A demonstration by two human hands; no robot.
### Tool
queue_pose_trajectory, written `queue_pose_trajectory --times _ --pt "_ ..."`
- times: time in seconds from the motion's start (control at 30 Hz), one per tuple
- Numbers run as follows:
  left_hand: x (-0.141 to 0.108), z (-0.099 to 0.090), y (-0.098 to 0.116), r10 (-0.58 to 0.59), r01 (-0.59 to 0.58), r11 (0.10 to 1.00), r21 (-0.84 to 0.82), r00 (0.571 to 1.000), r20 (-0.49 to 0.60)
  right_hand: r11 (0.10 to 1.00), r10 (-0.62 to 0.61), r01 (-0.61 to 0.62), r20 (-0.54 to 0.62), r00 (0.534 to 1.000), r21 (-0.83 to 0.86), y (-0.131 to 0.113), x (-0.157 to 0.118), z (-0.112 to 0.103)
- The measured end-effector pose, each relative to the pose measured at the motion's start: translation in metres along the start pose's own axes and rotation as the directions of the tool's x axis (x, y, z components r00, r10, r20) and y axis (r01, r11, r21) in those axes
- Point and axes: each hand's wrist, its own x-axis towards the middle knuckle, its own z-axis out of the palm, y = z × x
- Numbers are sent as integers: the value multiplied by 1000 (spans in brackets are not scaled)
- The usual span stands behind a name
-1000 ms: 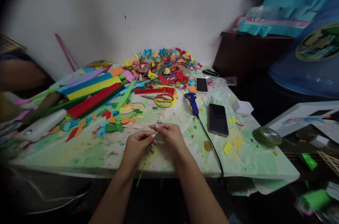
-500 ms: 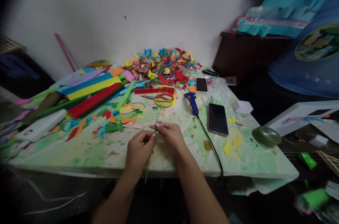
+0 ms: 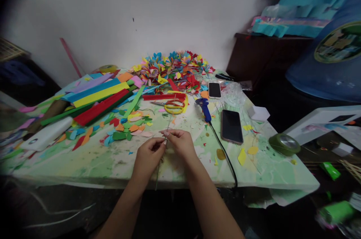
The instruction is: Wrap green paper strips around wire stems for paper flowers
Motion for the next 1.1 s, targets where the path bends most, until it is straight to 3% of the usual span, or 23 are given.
queue_pose_trajectory --times 0.17,0.33,0.53,0.73,1.1 --pt "9 -3 -6 -138 156 967 -202 985 99 1000 -7 7 20 1000 7 -4 -3 0" --pt "9 2 -11 -175 180 946 -271 984 42 999 35 -35 -10 999 -3 -3 -2 -1" --pt "4 4 -11 -86 78 985 -152 995 -48 998 42 -47 -134 990 -31 1 2 -3" --pt "-2 6 -3 108 -98 992 76 983 -147 998 47 -51 -119 992 -34 -1 0 -3" --pt "-4 10 -6 201 -168 961 221 969 -140 1000 7 -8 -145 989 0 3 3 -2"
